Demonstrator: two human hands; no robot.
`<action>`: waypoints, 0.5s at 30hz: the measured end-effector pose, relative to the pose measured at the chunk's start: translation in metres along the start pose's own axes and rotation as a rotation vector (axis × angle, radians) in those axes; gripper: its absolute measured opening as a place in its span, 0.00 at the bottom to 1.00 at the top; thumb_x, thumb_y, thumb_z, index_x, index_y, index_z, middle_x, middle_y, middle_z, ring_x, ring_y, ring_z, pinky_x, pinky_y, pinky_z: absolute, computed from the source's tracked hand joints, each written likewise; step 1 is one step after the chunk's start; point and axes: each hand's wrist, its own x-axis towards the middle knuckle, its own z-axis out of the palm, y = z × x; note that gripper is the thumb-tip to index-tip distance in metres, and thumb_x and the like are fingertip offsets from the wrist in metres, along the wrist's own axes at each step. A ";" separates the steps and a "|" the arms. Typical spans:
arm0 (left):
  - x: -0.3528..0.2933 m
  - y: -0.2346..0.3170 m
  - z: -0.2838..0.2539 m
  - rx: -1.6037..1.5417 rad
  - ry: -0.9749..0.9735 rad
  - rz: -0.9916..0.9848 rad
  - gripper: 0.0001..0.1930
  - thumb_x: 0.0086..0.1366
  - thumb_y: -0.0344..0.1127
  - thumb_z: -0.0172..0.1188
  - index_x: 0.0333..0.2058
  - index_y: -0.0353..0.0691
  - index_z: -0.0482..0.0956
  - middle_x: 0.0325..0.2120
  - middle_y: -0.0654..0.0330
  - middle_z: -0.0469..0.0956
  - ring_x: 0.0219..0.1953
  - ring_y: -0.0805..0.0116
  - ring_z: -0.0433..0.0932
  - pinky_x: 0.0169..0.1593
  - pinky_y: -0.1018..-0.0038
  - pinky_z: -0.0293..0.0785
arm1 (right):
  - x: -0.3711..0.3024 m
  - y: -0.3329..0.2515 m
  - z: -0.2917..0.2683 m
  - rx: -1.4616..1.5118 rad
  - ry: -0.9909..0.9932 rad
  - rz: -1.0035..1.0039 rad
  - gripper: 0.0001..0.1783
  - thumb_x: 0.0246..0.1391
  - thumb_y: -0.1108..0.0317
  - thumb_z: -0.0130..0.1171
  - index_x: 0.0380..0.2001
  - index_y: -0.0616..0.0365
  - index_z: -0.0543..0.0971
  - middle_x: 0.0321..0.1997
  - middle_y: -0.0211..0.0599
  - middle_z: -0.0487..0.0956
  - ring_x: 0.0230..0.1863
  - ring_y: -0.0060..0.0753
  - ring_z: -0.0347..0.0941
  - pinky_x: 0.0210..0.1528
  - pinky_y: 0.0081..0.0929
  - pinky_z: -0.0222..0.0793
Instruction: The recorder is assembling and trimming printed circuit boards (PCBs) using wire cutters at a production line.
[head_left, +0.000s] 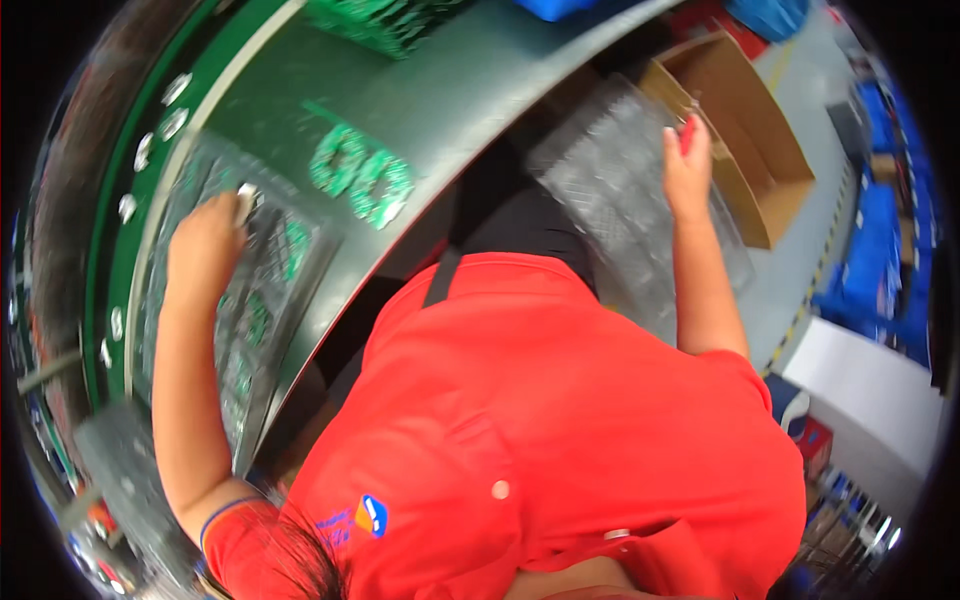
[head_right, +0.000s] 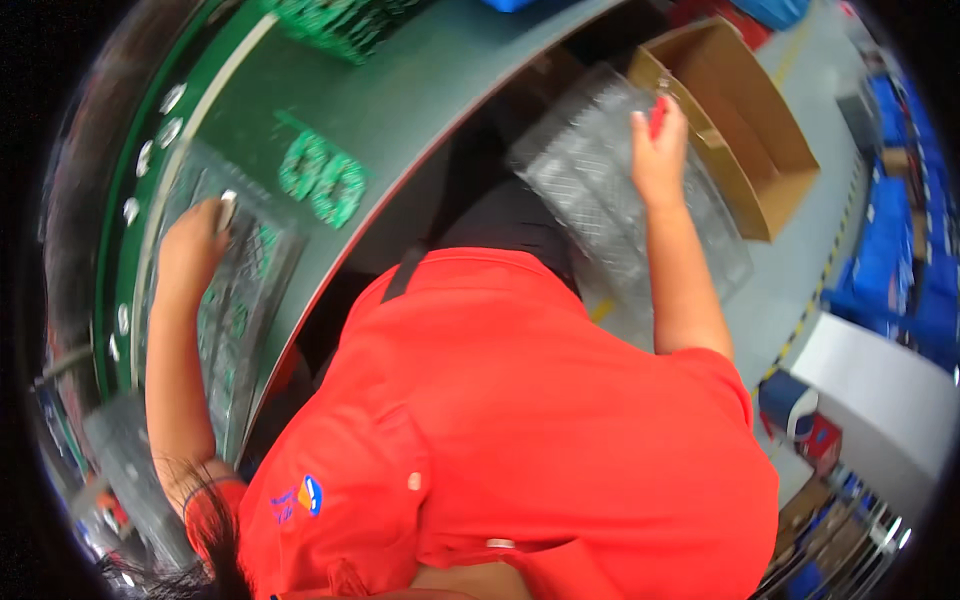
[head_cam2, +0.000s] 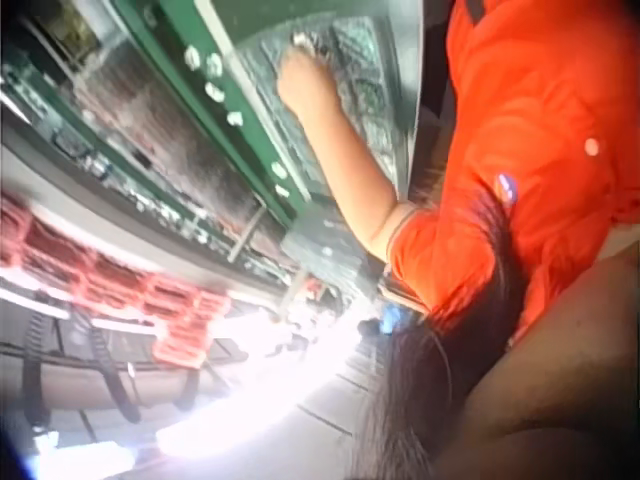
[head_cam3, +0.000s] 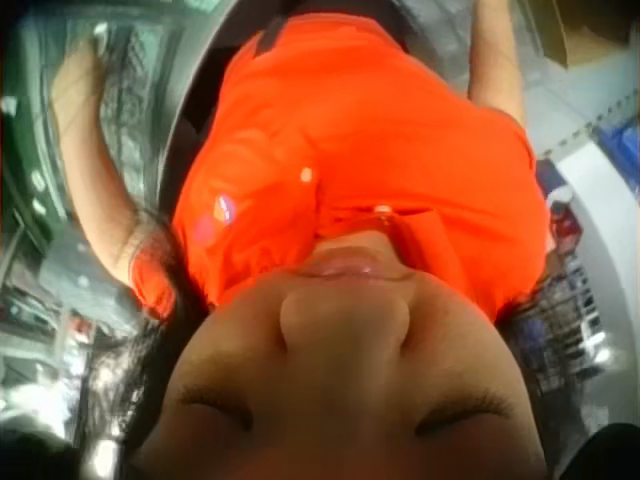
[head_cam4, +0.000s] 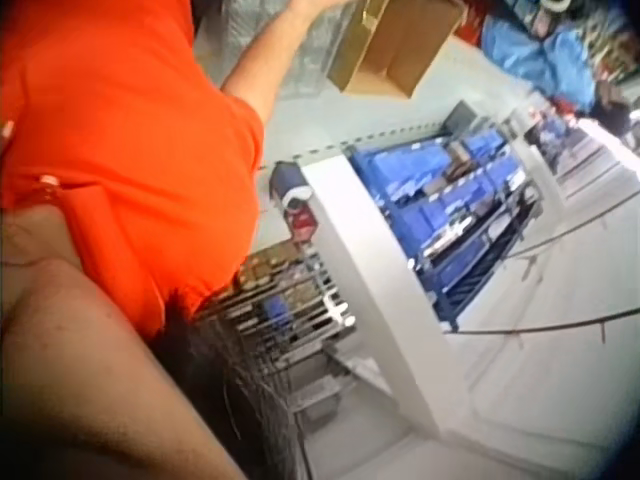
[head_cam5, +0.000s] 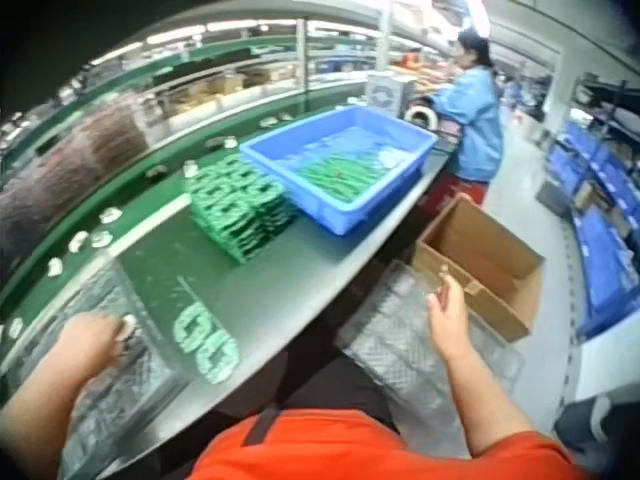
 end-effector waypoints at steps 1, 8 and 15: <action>0.001 0.004 -0.001 0.001 0.023 0.047 0.13 0.46 0.26 0.55 0.34 0.38 0.69 0.29 0.50 0.74 0.34 0.51 0.73 0.38 0.60 0.69 | -0.005 0.018 -0.004 -0.099 -0.005 -0.029 0.24 0.51 0.67 0.55 0.51 0.64 0.64 0.46 0.43 0.71 0.46 0.35 0.68 0.50 0.28 0.62; 0.001 -0.002 -0.011 0.018 0.120 0.149 0.19 0.46 0.23 0.51 0.41 0.36 0.68 0.30 0.50 0.74 0.35 0.52 0.73 0.39 0.61 0.69 | -0.069 0.074 -0.002 -0.183 -0.415 0.188 0.28 0.42 0.66 0.63 0.46 0.63 0.65 0.41 0.49 0.72 0.44 0.47 0.70 0.48 0.33 0.64; -0.004 -0.012 -0.001 -0.072 0.147 0.154 0.19 0.51 0.25 0.50 0.45 0.38 0.69 0.36 0.51 0.75 0.41 0.52 0.72 0.44 0.61 0.68 | -0.116 0.063 0.003 -0.407 -0.632 0.004 0.35 0.30 0.59 0.72 0.42 0.65 0.69 0.49 0.52 0.70 0.56 0.51 0.61 0.54 0.37 0.60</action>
